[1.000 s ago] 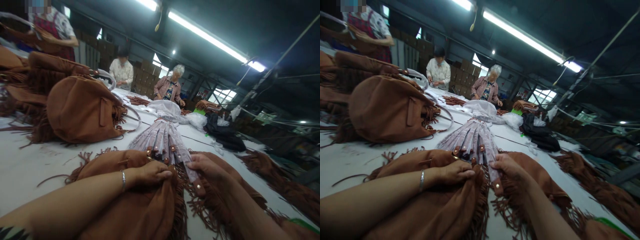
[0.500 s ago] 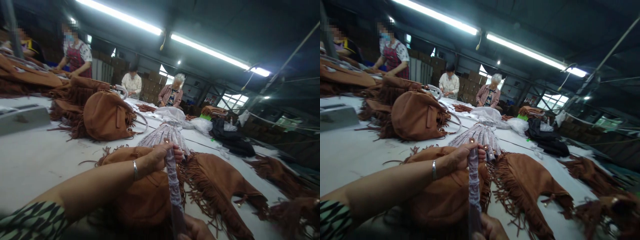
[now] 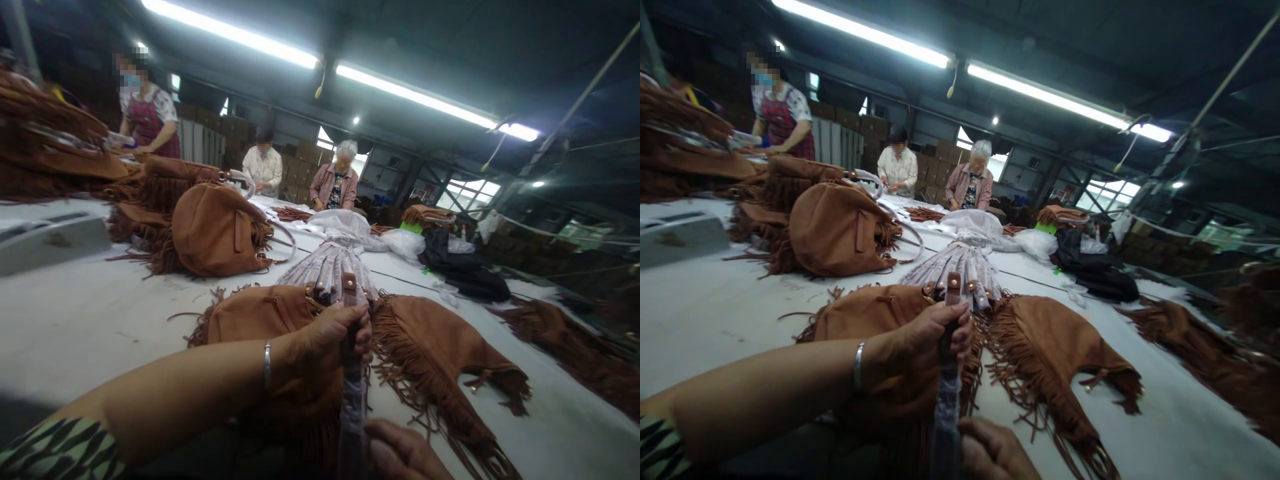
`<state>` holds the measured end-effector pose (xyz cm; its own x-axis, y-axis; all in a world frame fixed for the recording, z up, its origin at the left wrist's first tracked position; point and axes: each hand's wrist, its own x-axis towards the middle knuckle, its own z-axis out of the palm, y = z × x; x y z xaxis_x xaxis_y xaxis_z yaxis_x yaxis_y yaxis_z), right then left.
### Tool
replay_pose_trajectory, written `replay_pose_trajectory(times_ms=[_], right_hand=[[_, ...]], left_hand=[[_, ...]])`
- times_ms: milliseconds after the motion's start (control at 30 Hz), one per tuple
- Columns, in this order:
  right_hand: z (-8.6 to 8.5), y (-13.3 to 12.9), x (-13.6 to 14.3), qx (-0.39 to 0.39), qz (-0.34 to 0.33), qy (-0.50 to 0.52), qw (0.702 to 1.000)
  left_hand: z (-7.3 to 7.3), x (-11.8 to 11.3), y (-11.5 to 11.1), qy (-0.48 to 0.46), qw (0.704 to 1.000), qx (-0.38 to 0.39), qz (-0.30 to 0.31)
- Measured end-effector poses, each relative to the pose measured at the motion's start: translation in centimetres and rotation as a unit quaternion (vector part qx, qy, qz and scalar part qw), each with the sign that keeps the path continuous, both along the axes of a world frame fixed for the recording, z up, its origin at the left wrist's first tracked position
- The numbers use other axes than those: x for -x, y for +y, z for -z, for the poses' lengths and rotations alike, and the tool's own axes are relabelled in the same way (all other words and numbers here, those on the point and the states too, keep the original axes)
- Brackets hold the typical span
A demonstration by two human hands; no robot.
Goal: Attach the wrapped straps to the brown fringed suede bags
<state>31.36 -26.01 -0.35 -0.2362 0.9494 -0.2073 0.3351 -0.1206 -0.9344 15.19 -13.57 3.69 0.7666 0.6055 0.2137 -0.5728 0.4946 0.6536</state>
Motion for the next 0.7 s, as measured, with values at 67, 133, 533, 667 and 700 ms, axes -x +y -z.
replay_pose_trajectory(times_ms=[67,133,533,667,700], right_hand=[[-1.5,1.0,-0.9,-0.057,0.161,-0.028,0.985],[-3.4,2.3,-0.9,-0.097,0.247,0.03,0.964],[-4.8,4.9,4.0,-0.012,0.038,0.287,0.957],[-4.0,3.8,4.5,-0.039,0.066,0.3,0.951],[-4.0,3.7,4.4,-0.056,0.083,0.299,0.949]], left_hand=[[0.5,-0.4,-0.8,0.003,1.0,-0.008,0.011],[1.0,-0.9,-1.5,-0.006,1.0,-0.002,0.022],[1.3,-0.3,-4.4,-0.116,0.958,0.029,0.261],[1.6,-0.9,-5.8,-0.107,0.955,0.028,0.275],[1.7,-1.2,-6.1,-0.086,0.959,0.032,0.268]])
